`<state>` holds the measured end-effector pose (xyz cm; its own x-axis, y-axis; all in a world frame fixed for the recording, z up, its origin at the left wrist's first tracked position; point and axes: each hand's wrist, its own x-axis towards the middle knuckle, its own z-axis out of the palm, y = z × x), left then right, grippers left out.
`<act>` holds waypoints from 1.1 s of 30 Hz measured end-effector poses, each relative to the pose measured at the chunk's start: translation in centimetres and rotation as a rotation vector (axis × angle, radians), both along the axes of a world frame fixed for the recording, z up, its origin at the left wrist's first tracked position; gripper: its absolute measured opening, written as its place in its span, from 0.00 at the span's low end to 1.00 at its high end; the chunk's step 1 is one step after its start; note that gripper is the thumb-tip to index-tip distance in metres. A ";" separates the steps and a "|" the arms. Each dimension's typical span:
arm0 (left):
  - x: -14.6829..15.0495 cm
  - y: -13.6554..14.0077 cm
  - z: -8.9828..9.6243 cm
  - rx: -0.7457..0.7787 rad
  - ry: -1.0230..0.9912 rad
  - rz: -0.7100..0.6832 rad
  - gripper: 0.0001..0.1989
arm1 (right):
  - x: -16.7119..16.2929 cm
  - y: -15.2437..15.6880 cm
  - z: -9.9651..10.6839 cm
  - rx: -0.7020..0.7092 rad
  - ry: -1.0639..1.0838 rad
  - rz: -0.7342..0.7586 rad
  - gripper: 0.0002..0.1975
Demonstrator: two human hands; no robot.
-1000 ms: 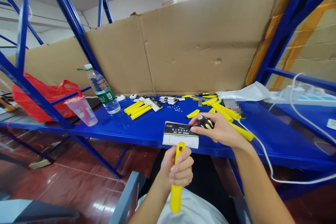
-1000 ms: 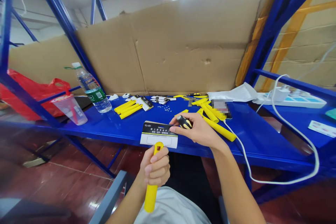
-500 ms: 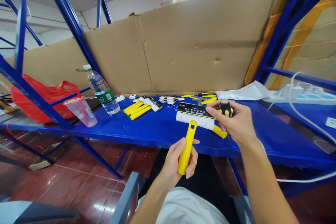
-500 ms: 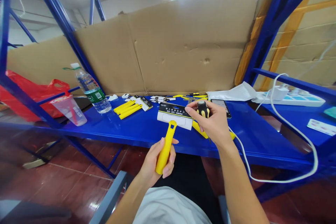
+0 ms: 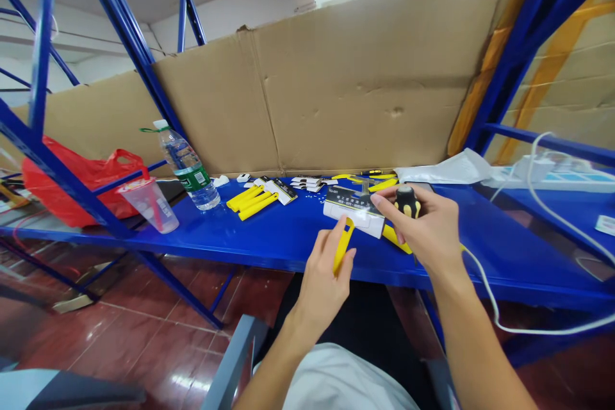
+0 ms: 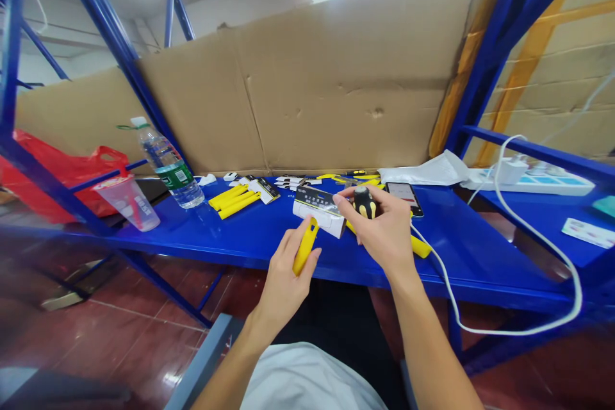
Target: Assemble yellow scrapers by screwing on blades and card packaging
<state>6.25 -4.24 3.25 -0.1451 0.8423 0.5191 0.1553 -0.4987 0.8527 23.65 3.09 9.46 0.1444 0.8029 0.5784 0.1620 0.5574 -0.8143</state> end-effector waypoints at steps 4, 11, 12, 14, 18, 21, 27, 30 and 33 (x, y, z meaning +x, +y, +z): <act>-0.2 1.3 1.3 -0.086 -0.147 -0.073 0.19 | -0.1 -1.1 0.5 -0.006 0.017 0.039 0.19; -1.4 1.7 2.7 -0.304 -0.761 -0.475 0.17 | 0.6 -0.5 0.6 0.026 -0.023 0.042 0.18; -1.5 1.7 2.7 -0.314 -0.798 -0.496 0.16 | 0.6 -0.2 0.5 0.027 -0.049 0.069 0.18; -1.6 1.7 2.7 -0.322 -0.835 -0.520 0.15 | 0.5 0.2 0.4 0.016 -0.104 0.138 0.20; -1.6 1.8 2.3 -0.319 -0.838 -0.544 0.14 | 0.0 0.4 0.4 -0.037 -0.147 0.214 0.24; -1.6 1.8 2.1 -0.318 -0.835 -0.554 0.13 | -0.1 0.5 0.2 -0.080 -0.126 0.219 0.24; -1.9 1.7 2.0 -0.337 -0.789 -0.613 0.13 | 0.3 1.6 -0.6 -0.220 -0.102 0.254 0.28; -1.8 1.9 1.7 -0.334 -0.697 -0.600 0.13 | 0.3 2.0 -0.9 -0.213 -0.053 0.262 0.27; -1.6 2.2 1.1 -0.303 -0.515 -0.425 0.20 | 0.3 2.2 -1.2 -0.180 0.038 0.236 0.25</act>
